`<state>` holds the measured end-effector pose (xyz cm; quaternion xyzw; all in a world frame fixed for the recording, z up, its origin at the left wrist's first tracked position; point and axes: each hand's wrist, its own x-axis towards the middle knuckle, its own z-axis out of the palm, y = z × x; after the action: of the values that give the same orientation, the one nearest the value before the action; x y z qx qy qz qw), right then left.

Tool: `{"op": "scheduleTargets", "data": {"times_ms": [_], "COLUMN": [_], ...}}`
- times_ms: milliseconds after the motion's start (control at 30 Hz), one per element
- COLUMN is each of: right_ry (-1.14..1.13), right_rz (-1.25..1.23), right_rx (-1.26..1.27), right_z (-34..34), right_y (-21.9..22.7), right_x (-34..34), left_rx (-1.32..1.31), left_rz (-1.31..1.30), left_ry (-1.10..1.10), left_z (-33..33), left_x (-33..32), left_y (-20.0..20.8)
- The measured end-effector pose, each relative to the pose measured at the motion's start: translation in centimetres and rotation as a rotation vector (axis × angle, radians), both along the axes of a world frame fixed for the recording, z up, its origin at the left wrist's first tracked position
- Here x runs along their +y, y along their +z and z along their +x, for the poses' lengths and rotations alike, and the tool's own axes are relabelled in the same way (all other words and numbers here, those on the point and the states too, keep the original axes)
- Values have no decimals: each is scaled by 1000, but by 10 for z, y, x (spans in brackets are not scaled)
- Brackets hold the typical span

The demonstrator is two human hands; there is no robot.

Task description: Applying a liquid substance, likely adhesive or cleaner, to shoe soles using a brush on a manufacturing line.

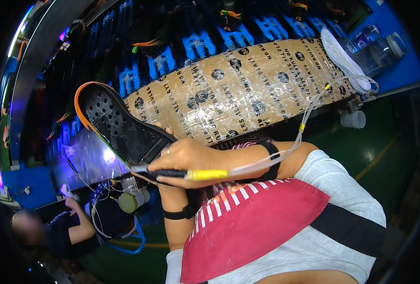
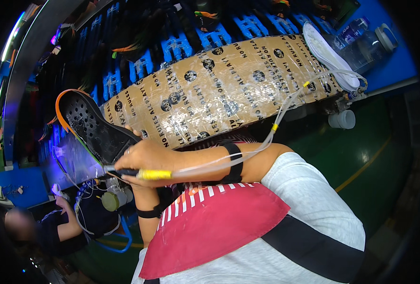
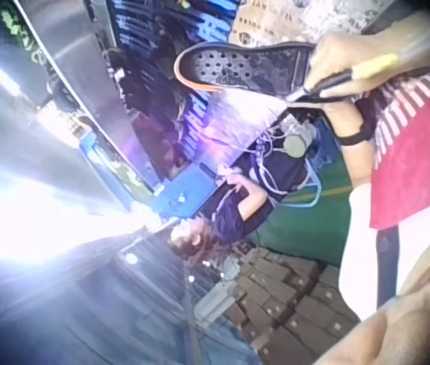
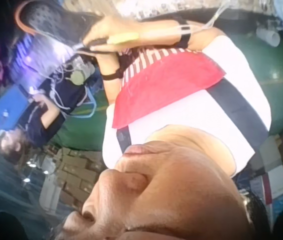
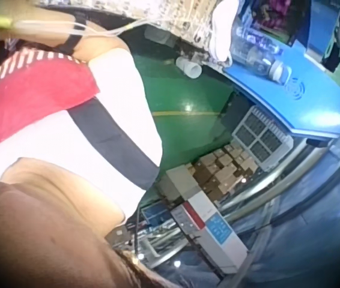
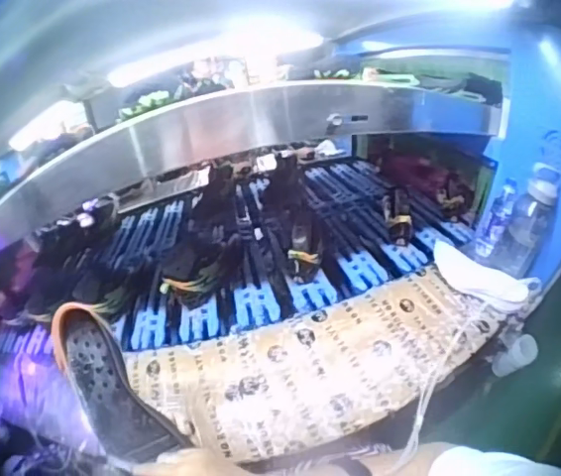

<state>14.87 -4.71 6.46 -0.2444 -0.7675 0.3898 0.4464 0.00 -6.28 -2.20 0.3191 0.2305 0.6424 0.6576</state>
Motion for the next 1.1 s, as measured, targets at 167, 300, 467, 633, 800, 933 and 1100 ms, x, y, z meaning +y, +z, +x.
{"op": "scheduleTargets", "data": {"times_ms": [167,300,467,633,800,933,1100], "right_ry": [261,164,352,238,447,302,544], "right_rz": [-344,-125,-159,-160,-218,-258,-245], "right_rx": [187,94,149,26,22,-97,-74], "right_z": [10,8,10,14,20,23,26], "right_y": [-1,-2,-1,0,4,5,1], "right_x": [-3,-5,-7,-6,-4,-1,2], "left_rx": [-232,-508,-568,-535,-444,-384,-300], "left_rz": [-18,86,79,181,168,239,128], "left_ry": [-41,-211,-312,-247,-319,-307,-107], "left_z": [-6,-13,-28,-35,-46,-56,-63], "left_x": [-1,14,18,15,10,13,8], "left_y": [7,16,30,34,37,34,29]}}
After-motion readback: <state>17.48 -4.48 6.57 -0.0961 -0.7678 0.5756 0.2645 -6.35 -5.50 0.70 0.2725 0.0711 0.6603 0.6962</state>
